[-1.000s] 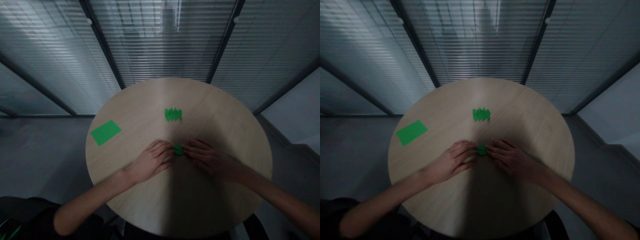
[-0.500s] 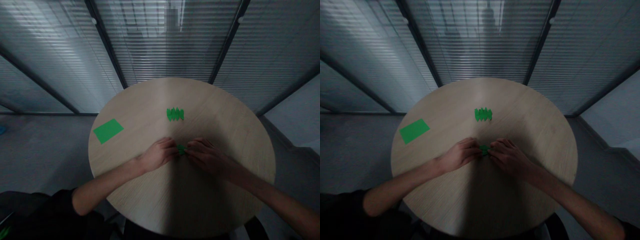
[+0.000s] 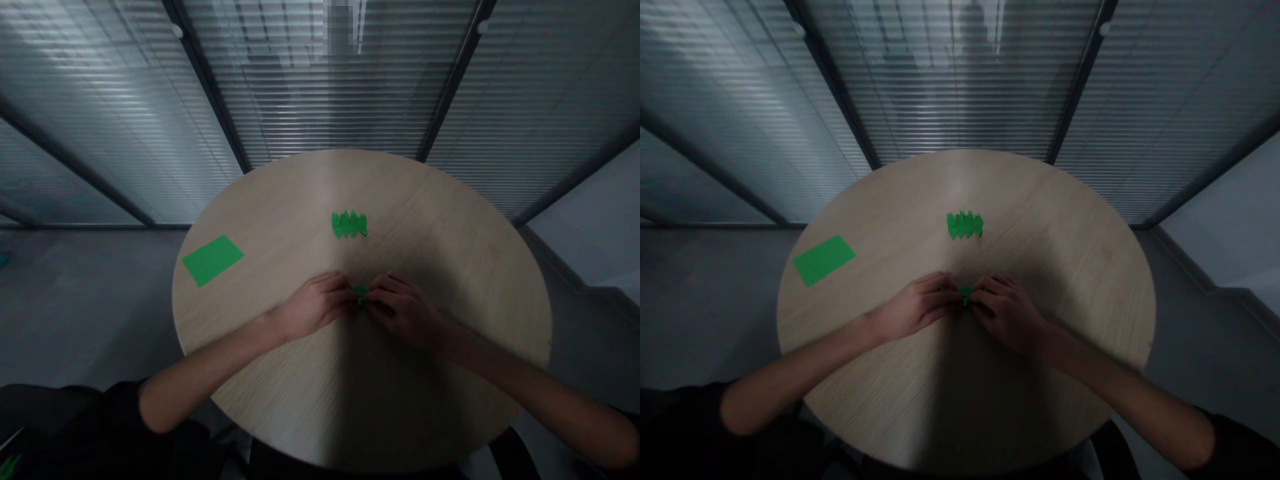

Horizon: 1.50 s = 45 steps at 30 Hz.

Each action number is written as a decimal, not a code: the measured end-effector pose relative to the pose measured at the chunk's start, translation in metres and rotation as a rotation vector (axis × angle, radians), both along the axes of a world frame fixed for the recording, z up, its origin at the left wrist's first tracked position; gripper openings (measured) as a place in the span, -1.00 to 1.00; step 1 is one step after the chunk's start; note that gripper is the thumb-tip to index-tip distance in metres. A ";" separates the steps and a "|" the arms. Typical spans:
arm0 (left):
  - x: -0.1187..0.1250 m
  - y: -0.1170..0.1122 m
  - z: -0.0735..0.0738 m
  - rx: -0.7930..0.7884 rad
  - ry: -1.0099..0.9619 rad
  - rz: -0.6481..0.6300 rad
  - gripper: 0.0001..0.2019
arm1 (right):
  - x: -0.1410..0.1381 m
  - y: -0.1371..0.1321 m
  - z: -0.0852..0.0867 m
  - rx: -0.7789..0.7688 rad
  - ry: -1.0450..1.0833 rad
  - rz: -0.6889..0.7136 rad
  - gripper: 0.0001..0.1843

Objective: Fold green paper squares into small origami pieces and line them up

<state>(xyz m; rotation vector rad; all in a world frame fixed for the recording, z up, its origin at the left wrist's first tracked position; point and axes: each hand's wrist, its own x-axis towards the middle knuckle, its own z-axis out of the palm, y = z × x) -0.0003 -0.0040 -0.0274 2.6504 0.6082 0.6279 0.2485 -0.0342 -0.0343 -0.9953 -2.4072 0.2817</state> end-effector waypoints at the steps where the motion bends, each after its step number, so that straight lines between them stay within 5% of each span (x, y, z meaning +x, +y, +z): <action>1: 0.000 0.000 0.000 -0.015 -0.010 0.005 -0.67 | -0.001 0.000 0.001 -0.027 0.028 -0.009 -0.87; 11: 0.006 0.001 0.004 -0.245 -0.109 0.135 -0.83 | -0.004 0.002 0.004 -0.235 0.214 -0.107 -0.91; 28: 0.007 -0.004 0.003 -0.182 -0.058 0.137 -0.85 | -0.006 0.001 0.001 -0.130 0.078 -0.080 -0.96; 45: 0.012 -0.011 0.004 -0.202 0.009 0.295 -0.87 | -0.011 0.004 0.005 -0.254 0.083 -0.178 -0.93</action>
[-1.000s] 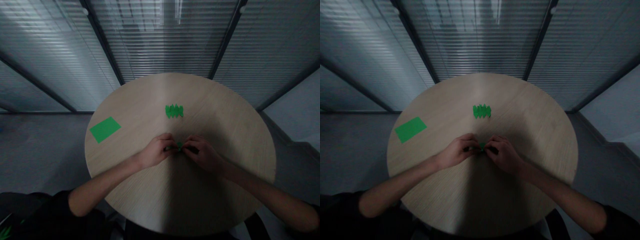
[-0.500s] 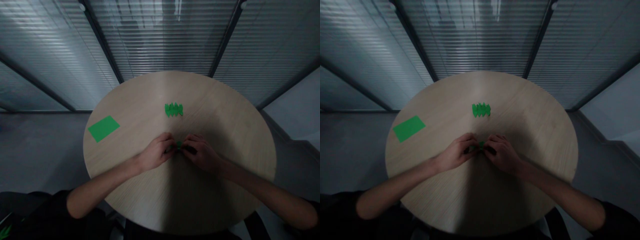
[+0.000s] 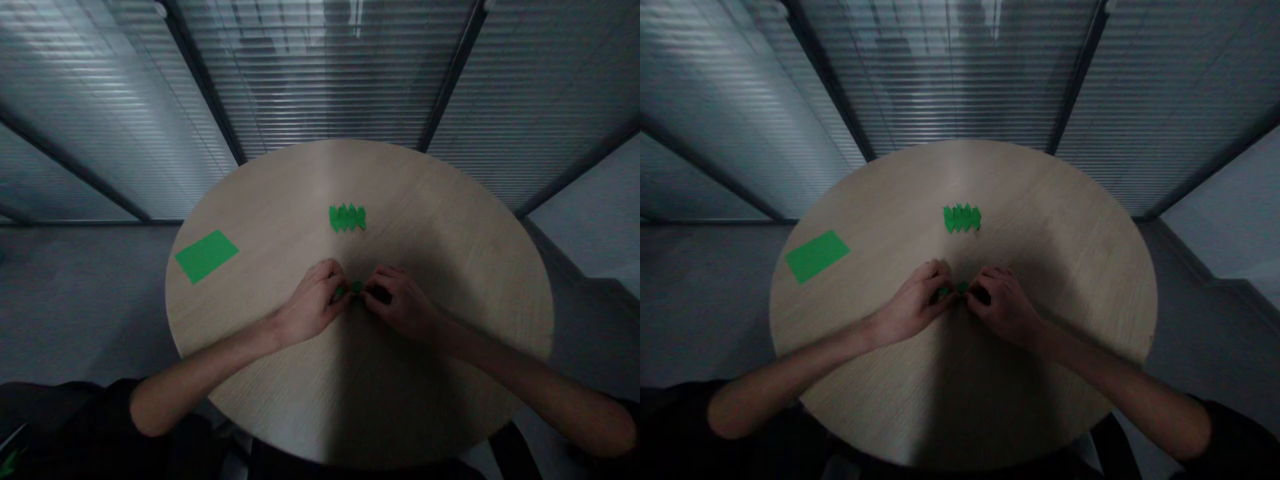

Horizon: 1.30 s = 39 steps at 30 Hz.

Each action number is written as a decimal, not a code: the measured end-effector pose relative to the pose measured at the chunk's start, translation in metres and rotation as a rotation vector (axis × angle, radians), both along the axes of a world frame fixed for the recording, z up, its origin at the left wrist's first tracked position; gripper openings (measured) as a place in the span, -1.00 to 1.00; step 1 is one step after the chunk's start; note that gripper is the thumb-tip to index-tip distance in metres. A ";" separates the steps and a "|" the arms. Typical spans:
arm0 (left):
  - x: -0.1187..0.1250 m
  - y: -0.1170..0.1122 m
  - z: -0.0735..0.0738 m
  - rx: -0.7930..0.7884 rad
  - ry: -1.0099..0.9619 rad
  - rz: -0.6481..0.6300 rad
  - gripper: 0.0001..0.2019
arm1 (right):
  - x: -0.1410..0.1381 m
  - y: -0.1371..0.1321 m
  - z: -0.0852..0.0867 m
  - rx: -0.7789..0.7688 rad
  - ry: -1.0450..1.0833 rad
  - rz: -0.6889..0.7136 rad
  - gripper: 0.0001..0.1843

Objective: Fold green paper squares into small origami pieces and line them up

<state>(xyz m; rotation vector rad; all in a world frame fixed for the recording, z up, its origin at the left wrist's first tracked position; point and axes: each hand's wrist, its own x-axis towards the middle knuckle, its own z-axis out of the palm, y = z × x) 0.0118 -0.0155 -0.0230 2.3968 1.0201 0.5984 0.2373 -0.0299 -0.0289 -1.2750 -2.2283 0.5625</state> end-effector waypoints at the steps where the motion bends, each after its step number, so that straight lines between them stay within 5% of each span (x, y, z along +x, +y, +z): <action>1: 0.000 0.000 0.000 -0.013 -0.005 0.002 -0.87 | -0.001 0.000 0.001 -0.011 -0.001 -0.006 -0.92; 16: 0.003 0.002 0.001 -0.088 -0.042 0.015 -0.90 | -0.006 0.006 0.012 -0.106 -0.121 -0.053 -0.89; 39: 0.004 0.001 0.001 -0.137 -0.103 0.066 -0.96 | -0.007 0.007 0.008 -0.117 -0.027 -0.093 -0.80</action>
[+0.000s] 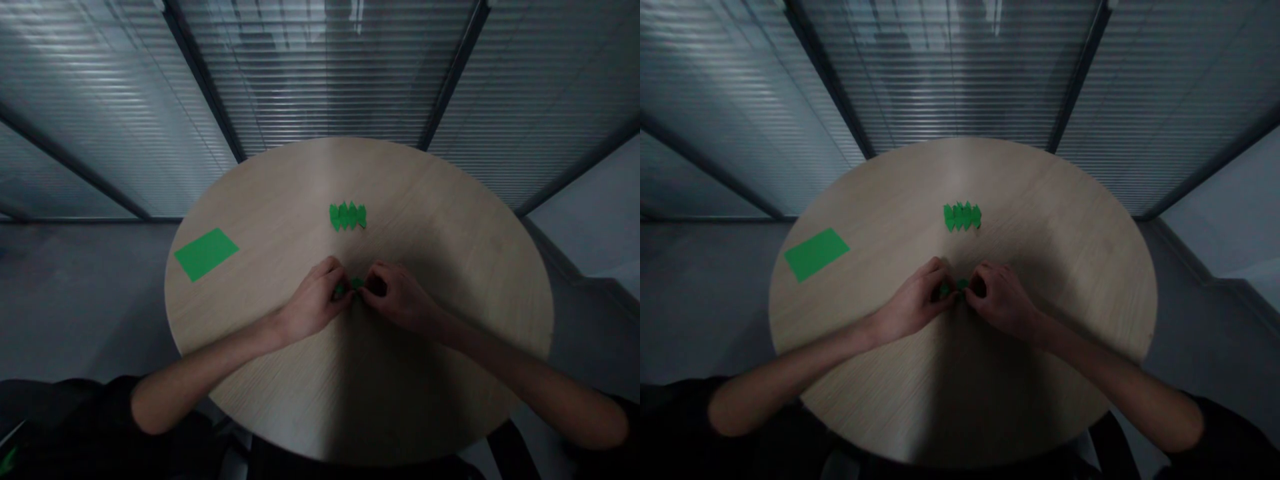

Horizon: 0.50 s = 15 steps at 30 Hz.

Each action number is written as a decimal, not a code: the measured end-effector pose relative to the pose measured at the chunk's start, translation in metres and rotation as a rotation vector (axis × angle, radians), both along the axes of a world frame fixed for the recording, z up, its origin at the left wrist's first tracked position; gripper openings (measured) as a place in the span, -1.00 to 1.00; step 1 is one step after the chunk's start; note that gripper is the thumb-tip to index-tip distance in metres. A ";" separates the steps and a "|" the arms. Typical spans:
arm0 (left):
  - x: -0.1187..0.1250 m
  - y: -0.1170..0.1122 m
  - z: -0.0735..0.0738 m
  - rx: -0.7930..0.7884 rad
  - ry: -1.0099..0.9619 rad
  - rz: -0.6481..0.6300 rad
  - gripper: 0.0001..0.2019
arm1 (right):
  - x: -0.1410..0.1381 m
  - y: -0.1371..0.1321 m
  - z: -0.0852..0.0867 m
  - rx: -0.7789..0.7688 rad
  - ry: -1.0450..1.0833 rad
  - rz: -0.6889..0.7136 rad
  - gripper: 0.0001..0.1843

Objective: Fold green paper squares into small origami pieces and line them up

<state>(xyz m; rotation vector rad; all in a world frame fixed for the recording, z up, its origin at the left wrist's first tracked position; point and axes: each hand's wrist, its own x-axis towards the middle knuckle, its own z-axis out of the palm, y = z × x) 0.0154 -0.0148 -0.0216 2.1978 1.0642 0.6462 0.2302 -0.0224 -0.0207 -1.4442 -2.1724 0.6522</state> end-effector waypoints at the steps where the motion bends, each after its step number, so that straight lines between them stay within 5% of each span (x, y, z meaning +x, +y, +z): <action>1: 0.000 0.000 0.000 -0.016 -0.009 0.014 -0.95 | 0.000 0.000 -0.001 0.008 0.006 -0.002 -0.79; 15: 0.003 0.007 0.003 -0.050 -0.029 -0.001 -0.90 | 0.006 0.005 -0.004 0.048 -0.023 0.026 -0.83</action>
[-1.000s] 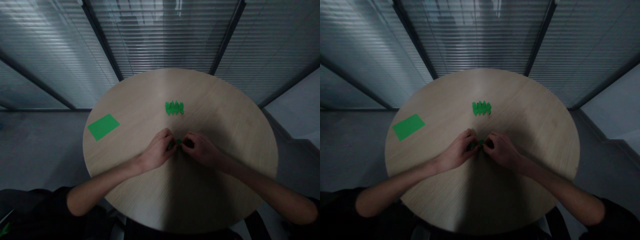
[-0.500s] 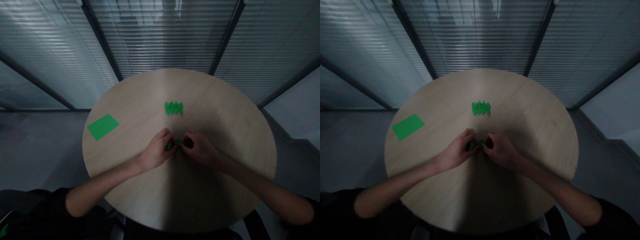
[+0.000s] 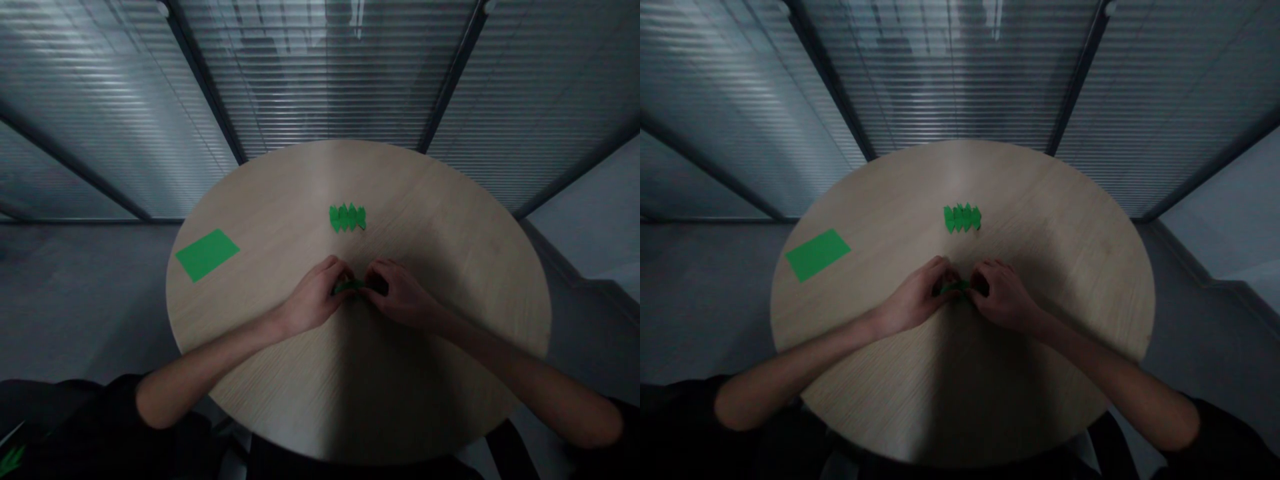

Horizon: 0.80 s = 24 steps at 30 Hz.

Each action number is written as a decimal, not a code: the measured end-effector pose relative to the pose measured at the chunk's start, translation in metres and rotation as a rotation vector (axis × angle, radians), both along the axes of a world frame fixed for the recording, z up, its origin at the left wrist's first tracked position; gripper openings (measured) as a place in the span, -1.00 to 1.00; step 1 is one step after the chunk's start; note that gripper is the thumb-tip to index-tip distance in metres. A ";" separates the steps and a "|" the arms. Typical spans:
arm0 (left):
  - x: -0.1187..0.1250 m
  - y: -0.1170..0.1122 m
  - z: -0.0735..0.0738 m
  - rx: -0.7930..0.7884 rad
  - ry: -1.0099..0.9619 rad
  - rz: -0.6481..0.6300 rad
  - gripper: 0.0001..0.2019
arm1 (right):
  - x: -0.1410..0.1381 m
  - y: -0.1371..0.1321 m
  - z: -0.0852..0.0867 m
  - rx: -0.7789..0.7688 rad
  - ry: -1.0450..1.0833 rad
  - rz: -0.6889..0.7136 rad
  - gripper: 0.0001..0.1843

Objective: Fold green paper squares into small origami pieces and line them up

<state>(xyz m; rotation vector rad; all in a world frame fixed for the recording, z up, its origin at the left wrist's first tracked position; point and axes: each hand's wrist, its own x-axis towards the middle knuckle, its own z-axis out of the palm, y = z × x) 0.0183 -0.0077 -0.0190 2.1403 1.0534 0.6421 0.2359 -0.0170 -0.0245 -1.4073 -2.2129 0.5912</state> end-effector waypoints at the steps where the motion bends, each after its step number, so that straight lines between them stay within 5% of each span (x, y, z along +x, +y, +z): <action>1: 0.000 0.000 0.000 0.001 0.003 -0.002 -0.89 | 0.001 0.001 0.002 -0.020 0.010 0.005 -0.82; 8: -0.003 0.002 0.000 -0.002 0.007 -0.006 -0.88 | 0.004 0.005 0.012 -0.167 0.062 0.009 -0.87; 17: -0.008 0.003 -0.001 0.009 0.017 -0.044 -0.81 | 0.005 0.003 0.010 -0.140 0.120 0.074 -0.73; 24: -0.016 0.005 0.002 0.033 -0.003 -0.148 -0.78 | 0.009 -0.002 0.005 -0.051 0.126 0.100 -0.84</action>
